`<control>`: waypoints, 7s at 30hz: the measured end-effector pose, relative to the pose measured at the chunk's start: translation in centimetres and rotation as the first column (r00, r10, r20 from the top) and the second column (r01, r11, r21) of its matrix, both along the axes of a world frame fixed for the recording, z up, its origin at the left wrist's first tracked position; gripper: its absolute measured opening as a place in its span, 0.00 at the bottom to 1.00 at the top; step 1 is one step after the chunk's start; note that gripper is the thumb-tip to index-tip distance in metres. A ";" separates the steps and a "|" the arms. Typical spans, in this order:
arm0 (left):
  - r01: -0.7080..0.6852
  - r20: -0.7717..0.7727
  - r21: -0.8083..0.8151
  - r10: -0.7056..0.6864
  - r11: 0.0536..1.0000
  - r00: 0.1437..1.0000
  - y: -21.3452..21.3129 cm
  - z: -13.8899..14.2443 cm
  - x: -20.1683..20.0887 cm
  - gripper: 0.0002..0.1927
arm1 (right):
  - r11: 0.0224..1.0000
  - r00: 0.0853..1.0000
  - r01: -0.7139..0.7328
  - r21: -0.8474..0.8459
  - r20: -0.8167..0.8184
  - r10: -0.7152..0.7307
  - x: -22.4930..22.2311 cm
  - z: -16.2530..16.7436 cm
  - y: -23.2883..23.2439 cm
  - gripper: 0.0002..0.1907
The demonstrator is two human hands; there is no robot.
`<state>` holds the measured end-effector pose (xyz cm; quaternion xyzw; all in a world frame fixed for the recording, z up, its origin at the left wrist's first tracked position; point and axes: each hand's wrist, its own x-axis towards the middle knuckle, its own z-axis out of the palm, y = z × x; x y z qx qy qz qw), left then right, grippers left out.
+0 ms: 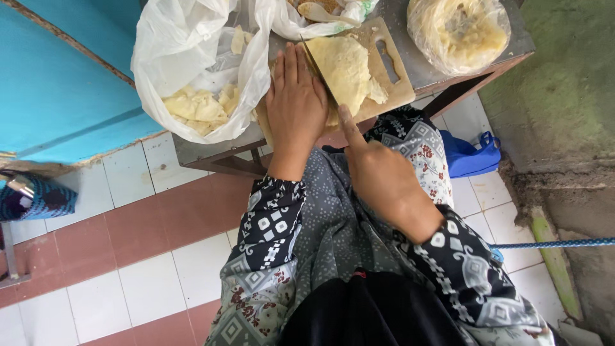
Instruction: The person sits on the floor with a cutting board on their lap, kneads a piece of dough, cuts it into smaller pieces with a knife, and folds each piece over a scoop of brown filling taken from a plastic bag, placing the folded pieces into a growing pile.
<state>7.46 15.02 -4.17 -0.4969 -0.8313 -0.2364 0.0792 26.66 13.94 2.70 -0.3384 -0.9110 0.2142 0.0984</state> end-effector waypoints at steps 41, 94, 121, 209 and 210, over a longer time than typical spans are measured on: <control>-0.046 0.029 -0.021 0.046 0.999 0.999 2.3 1.9 0.0 0.31 | 0.996 0.982 -0.082 -0.033 0.168 0.087 -3.3 3.3 6.3 0.35; -0.052 -0.040 -0.021 0.051 0.998 0.998 1.4 1.1 0.3 0.30 | 0.993 0.996 -0.085 -0.083 -0.020 0.083 -0.2 -0.6 3.7 0.36; 0.050 0.361 0.082 -0.077 0.995 0.929 2.5 0.7 -5.6 0.29 | 0.981 0.997 -0.071 -0.179 -0.041 0.065 -0.8 0.9 5.5 0.34; 0.036 0.367 0.219 -0.116 0.975 0.923 2.6 -0.4 -5.7 0.22 | 0.984 0.984 -0.170 -0.059 -0.059 0.166 -1.0 -3.7 8.6 0.32; 0.051 0.429 0.205 -0.136 0.977 0.893 2.4 -0.2 -6.2 0.27 | 0.975 0.974 -0.195 -0.102 -0.135 0.181 -0.8 -3.8 8.8 0.32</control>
